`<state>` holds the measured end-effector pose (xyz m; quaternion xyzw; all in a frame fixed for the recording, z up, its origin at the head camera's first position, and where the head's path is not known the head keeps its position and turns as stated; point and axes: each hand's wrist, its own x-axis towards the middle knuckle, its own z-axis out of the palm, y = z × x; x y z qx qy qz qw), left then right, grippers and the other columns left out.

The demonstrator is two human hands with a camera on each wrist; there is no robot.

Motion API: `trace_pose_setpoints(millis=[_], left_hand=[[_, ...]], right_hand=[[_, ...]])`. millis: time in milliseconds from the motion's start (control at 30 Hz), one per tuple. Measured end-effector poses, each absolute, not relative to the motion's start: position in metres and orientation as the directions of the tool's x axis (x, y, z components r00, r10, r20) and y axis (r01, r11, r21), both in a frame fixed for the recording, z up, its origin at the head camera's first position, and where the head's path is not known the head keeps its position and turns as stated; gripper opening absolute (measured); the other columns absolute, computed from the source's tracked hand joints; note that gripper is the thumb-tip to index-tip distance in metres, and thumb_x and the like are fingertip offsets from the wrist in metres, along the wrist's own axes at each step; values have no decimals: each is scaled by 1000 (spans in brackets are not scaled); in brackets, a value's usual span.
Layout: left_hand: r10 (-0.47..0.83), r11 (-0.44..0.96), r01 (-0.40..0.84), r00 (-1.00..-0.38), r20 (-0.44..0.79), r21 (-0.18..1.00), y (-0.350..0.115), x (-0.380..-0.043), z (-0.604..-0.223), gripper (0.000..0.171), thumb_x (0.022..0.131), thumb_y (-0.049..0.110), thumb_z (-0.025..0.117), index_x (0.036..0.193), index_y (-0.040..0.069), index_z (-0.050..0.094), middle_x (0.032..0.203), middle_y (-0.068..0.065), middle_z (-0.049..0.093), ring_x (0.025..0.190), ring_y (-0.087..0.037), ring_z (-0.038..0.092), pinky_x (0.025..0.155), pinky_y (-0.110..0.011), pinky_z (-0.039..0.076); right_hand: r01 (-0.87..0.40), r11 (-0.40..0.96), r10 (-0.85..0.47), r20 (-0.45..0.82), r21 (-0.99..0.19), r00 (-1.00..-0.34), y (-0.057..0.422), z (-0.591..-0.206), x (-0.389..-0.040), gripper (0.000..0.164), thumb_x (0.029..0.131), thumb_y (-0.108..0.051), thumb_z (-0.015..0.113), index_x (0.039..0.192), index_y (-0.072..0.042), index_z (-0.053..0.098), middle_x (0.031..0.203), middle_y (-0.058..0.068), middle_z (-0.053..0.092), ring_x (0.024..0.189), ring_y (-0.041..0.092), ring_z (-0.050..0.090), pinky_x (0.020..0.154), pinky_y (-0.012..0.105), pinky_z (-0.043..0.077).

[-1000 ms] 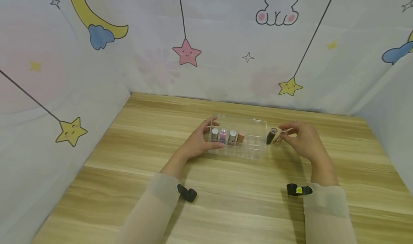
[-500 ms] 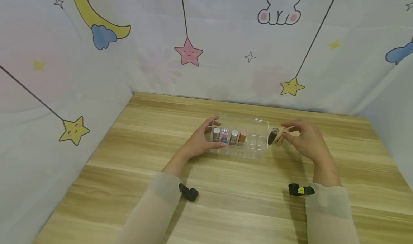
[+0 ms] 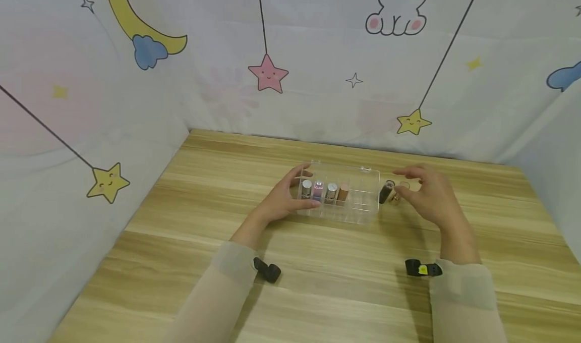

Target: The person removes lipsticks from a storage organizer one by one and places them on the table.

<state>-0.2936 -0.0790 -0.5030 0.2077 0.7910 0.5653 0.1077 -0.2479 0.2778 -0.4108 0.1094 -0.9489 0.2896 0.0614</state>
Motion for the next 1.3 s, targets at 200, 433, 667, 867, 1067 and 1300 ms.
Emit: trace_pose_setpoints(millis=[200, 433, 667, 867, 1067, 1300], left_hand=[[446, 285, 206, -893, 61, 936, -79, -294, -503, 98, 83, 36, 89, 159, 47, 28, 153, 9, 48, 151, -29, 38, 123, -63, 28], [442, 284, 204, -895, 61, 937, -79, -294, -502, 100, 83, 35, 90, 161, 41, 27, 153, 9, 47, 150, -30, 38, 122, -63, 29], [448, 266, 206, -892, 69, 942, -79, -293, -501, 101, 82, 33, 90, 161, 40, 27, 153, 7, 47, 150, -32, 38, 121, -63, 29], [447, 274, 206, -892, 65, 939, -79, -292, -500, 100, 83, 34, 89, 162, 37, 28, 153, 8, 47, 150, -32, 38, 121, -63, 30], [446, 271, 208, -892, 69, 940, -78, -294, -499, 101, 82, 37, 90, 162, 34, 28, 153, 7, 47, 150, -32, 39, 121, -62, 30], [449, 270, 209, -891, 69, 940, -78, -292, -501, 101, 83, 35, 89, 163, 35, 27, 153, 7, 47, 150, -34, 38, 121, -64, 29]], right_hand=[[-265, 813, -188, 196, -518, -962, 273, -408, -247, 35, 98, -14, 71, 132, -7, 69, 138, 20, 62, 120, 45, 60, 95, 62, 49], [-310, 814, -215, 242, -491, -946, 264, -405, -247, 35, 97, -20, 74, 129, -7, 71, 133, 20, 65, 112, 44, 63, 87, 59, 49], [-342, 804, -236, 268, -486, -934, 257, -404, -247, 33, 96, -16, 75, 128, -8, 72, 130, 20, 66, 110, 41, 64, 89, 60, 50], [-382, 796, -252, 316, -469, -915, 251, -405, -246, 31, 95, -12, 75, 126, -9, 74, 125, 16, 68, 91, 30, 64, 78, 43, 50], [-414, 792, -276, 340, -448, -899, 241, -402, -245, 32, 93, -10, 76, 124, -10, 75, 123, 13, 70, 89, 28, 64, 71, 36, 49], [-469, 772, -327, 364, -430, -872, 228, -400, -241, 33, 90, -4, 78, 122, -7, 75, 122, 16, 70, 103, 36, 66, 83, 52, 52]])
